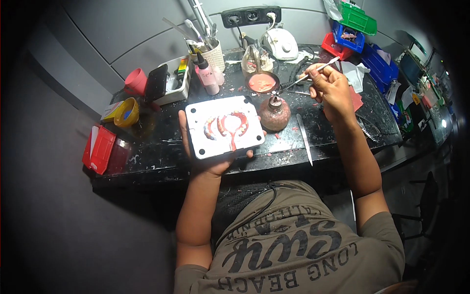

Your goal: The person applies a red composite material to a dental prosthetic mounted on a metal base, using a fine tool to spread and shape the material along the gum line of the teeth.

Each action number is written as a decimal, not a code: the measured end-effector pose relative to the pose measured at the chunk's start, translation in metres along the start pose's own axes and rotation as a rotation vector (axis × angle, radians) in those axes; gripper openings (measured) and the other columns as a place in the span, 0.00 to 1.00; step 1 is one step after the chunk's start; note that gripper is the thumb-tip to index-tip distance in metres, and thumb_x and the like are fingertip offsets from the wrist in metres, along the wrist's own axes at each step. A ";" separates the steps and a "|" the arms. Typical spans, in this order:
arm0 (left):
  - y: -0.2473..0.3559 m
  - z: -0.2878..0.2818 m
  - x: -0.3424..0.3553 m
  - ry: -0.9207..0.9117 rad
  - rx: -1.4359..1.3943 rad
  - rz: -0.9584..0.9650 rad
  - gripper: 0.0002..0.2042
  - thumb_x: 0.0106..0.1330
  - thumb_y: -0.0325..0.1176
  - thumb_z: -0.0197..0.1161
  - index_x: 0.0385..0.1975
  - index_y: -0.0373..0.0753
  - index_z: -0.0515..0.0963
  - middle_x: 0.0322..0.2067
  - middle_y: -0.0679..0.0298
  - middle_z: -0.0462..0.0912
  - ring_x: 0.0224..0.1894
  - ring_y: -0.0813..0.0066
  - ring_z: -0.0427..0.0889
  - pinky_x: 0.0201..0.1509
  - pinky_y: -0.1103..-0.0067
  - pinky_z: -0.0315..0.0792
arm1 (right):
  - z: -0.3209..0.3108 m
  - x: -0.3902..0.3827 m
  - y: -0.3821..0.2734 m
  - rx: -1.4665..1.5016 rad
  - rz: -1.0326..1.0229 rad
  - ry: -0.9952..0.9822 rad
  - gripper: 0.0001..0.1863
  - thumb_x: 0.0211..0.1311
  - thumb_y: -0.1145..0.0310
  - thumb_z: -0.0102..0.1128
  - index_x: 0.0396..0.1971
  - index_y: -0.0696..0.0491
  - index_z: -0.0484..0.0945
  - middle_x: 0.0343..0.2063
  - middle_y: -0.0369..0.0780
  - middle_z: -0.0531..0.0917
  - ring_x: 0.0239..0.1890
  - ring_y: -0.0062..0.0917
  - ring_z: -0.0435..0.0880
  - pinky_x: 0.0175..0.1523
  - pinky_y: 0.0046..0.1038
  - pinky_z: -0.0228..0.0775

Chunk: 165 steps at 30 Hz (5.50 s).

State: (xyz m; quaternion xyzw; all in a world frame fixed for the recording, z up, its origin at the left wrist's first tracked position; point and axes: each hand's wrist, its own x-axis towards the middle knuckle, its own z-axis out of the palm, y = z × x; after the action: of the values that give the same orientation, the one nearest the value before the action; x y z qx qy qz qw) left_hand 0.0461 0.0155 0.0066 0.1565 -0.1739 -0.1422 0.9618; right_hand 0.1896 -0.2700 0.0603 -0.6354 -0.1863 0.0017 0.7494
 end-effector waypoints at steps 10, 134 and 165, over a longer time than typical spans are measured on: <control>-0.005 -0.001 -0.001 0.027 -0.004 0.029 0.59 0.65 0.82 0.48 0.78 0.29 0.55 0.70 0.25 0.62 0.66 0.11 0.67 0.47 0.37 0.81 | 0.055 -0.076 -0.015 0.034 -0.155 -0.186 0.07 0.77 0.72 0.64 0.43 0.62 0.83 0.35 0.40 0.89 0.24 0.13 0.79 0.27 0.17 0.68; 0.002 -0.012 -0.004 0.006 -0.018 -0.007 0.61 0.59 0.83 0.55 0.81 0.37 0.51 0.75 0.28 0.54 0.72 0.10 0.55 0.57 0.31 0.73 | 0.017 -0.045 0.009 0.001 -0.135 0.229 0.07 0.76 0.69 0.67 0.44 0.58 0.83 0.34 0.37 0.90 0.21 0.12 0.78 0.22 0.15 0.59; -0.003 -0.005 -0.004 0.088 0.013 0.137 0.58 0.66 0.79 0.49 0.80 0.31 0.51 0.74 0.23 0.55 0.69 0.10 0.62 0.52 0.26 0.75 | 0.073 -0.097 0.000 0.060 -0.209 -0.157 0.07 0.76 0.75 0.65 0.44 0.64 0.85 0.38 0.40 0.89 0.30 0.14 0.83 0.31 0.18 0.75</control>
State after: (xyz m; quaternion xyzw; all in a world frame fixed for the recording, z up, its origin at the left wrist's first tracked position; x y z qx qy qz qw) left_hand 0.0438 0.0155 -0.0001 0.1566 -0.1429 -0.0677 0.9749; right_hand 0.0784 -0.2239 0.0428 -0.5877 -0.3097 -0.0211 0.7471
